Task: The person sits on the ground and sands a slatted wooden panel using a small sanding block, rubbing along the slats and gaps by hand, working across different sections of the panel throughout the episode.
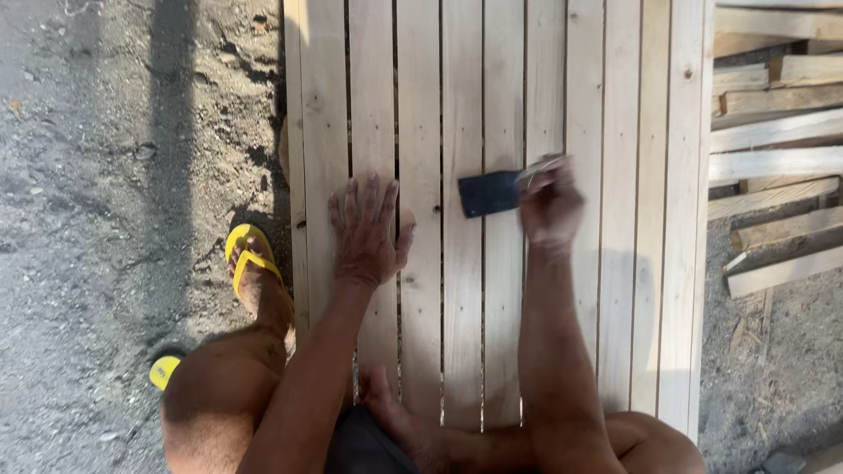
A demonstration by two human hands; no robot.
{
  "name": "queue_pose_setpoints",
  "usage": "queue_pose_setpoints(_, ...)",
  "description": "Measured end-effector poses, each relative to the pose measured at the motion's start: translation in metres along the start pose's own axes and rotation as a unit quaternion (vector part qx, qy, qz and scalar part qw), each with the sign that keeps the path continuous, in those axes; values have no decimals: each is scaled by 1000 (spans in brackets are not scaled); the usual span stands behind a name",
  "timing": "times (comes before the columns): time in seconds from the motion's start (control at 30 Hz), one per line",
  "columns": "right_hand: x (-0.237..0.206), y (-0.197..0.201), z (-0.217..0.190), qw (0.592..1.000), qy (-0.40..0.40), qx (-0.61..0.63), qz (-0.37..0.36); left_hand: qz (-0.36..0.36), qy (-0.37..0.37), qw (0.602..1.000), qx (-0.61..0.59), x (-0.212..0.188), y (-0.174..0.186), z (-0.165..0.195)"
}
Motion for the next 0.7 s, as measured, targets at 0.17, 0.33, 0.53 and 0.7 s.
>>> queue_pose_setpoints(0.17, -9, 9, -58, 763, 189, -584, 204, -5, 1, 1000, -4, -1, 0, 1)
queue_pose_setpoints(0.33, -35, -27, 39, 344, 40, -934, -88, 14, -4, 1000, -17, -3, 2, 2)
queue_pose_setpoints(0.53, -76, -45, 65, 444, -24, -896, -4, 12, -4, 1000, -14, -3, -3, 2)
queue_pose_setpoints(0.7, -128, -57, 77, 587, -22, -808, 45, 83, -31, 996, -23, -12, -5, -3)
Point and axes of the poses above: each hand's wrist, its own x-axis towards the middle knuckle, its own y-axis out of the back of the hand, z = x × y, the point moved 7 cm from there along x, towards the middle knuckle, and after that the axes turned 6 degrees about x, right-handed, at the moved point
